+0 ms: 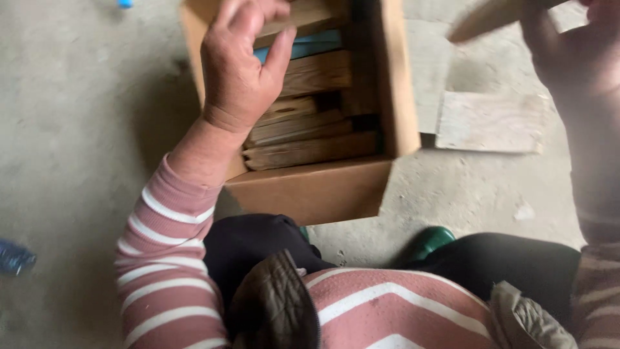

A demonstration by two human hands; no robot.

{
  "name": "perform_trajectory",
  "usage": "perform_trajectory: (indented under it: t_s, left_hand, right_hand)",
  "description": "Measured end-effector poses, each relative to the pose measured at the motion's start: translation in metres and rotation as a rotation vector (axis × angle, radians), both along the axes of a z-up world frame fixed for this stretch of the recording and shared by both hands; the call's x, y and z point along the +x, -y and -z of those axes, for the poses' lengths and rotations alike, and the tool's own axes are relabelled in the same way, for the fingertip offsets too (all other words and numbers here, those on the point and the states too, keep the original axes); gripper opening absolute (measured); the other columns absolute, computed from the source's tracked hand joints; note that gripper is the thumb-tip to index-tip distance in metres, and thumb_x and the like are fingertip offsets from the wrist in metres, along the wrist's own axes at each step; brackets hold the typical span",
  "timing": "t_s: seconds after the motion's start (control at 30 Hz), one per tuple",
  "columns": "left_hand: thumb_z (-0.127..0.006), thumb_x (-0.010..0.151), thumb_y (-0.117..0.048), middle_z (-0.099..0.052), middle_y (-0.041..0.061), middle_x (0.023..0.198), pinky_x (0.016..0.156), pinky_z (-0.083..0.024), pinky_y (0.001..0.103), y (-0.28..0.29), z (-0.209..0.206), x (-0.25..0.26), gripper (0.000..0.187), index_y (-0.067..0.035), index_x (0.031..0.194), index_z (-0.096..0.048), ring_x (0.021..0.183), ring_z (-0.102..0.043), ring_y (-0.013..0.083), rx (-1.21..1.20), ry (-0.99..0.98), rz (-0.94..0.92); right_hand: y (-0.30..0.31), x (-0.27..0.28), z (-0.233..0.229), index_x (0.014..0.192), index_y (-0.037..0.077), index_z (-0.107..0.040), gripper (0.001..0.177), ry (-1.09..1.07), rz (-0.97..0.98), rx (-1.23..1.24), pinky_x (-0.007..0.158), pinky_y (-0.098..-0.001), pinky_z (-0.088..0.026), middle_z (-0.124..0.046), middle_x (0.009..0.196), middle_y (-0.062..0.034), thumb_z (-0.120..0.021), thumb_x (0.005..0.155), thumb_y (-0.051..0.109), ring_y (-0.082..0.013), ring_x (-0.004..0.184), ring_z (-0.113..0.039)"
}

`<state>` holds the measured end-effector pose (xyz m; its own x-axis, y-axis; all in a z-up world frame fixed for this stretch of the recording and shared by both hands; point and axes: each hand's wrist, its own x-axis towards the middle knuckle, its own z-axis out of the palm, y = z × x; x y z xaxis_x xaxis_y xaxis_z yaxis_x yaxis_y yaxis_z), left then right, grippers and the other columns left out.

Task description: The person picks up various pieces of wood from a pile on the floor and places them into a cardboard box. The person arranges the wood pieces inside the box, stacking them neatly.

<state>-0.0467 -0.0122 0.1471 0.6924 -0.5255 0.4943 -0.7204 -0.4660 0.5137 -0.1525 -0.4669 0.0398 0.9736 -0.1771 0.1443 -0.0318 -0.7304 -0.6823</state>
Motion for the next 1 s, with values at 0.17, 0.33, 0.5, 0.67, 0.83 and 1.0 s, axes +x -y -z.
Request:
perform_trajectory:
  t_s: [0.17,0.33,0.5,0.67,0.83,1.0]
  left_hand:
    - [-0.076,0.112,-0.007,-0.067,0.010,0.115,0.092,-0.054,0.035,-0.023,-0.028,-0.009,0.022,-0.006,0.128,-0.060,0.106,-0.067,0.0272,-0.214,0.185,-0.147]
    - [-0.071,0.113,-0.006,-0.061,0.009,0.124,0.098,-0.052,0.035,-0.042,-0.019,-0.014,0.029,-0.008,0.136,-0.053,0.111,-0.063,0.0239,-0.289,0.230,-0.259]
    - [-0.067,0.113,-0.007,-0.058,0.010,0.128,0.107,-0.050,0.037,-0.059,0.011,0.000,0.034,-0.007,0.142,-0.049,0.121,-0.058,0.0244,-0.208,0.271,-0.301]
    - [-0.077,0.098,-0.013,-0.060,0.011,0.122,0.102,-0.049,0.041,-0.073,0.041,0.014,0.027,-0.006,0.119,-0.063,0.117,-0.058,0.0284,0.183,0.141,-0.321]
    - [-0.082,0.088,-0.016,-0.056,0.015,0.128,0.104,-0.045,0.044,-0.088,0.059,0.022,0.041,-0.003,0.122,-0.062,0.121,-0.054,0.0333,0.361,0.113,-0.376]
    - [-0.083,0.093,-0.013,-0.055,0.014,0.135,0.115,-0.042,0.046,-0.088,0.063,0.028,0.044,-0.005,0.129,-0.060,0.131,-0.050,0.0357,0.318,0.136,-0.354]
  right_hand:
    - [-0.104,0.035,-0.031,0.142,0.002,-0.044,0.038,0.398,-0.407,0.252,0.114,-0.0401,-0.045,-0.059,0.141,-0.0131,-0.068,0.113,0.003,-0.0256,0.138,-0.057]
    - [-0.215,0.073,-0.061,0.137,0.006,-0.053,0.052,0.281,-0.501,-0.140,0.104,-0.0446,-0.050,-0.062,0.129,-0.0169,-0.084,0.096,0.016,-0.0345,0.124,-0.058]
    - [-0.271,0.103,-0.014,0.162,0.005,-0.046,0.082,0.245,-0.560,-0.412,0.096,-0.0490,-0.051,-0.061,0.123,-0.0179,-0.080,0.088,0.018,-0.0388,0.112,-0.056]
    - [-0.302,0.117,0.021,0.165,0.012,-0.043,0.075,0.161,-0.529,-0.822,0.085,-0.0458,-0.051,-0.062,0.120,-0.0172,-0.065,0.094,0.016,-0.0335,0.105,-0.058]
    - [-0.309,0.119,0.003,0.161,0.013,-0.043,0.074,0.107,-0.500,-0.751,0.088,-0.0471,-0.050,-0.063,0.121,-0.0154,-0.066,0.091,0.022,-0.0343,0.108,-0.058]
    - [-0.316,0.101,-0.029,0.162,0.014,-0.038,0.079,0.059,-0.553,-0.678,0.087,-0.0478,-0.053,-0.063,0.115,-0.0173,-0.070,0.094,0.036,-0.0360,0.105,-0.059]
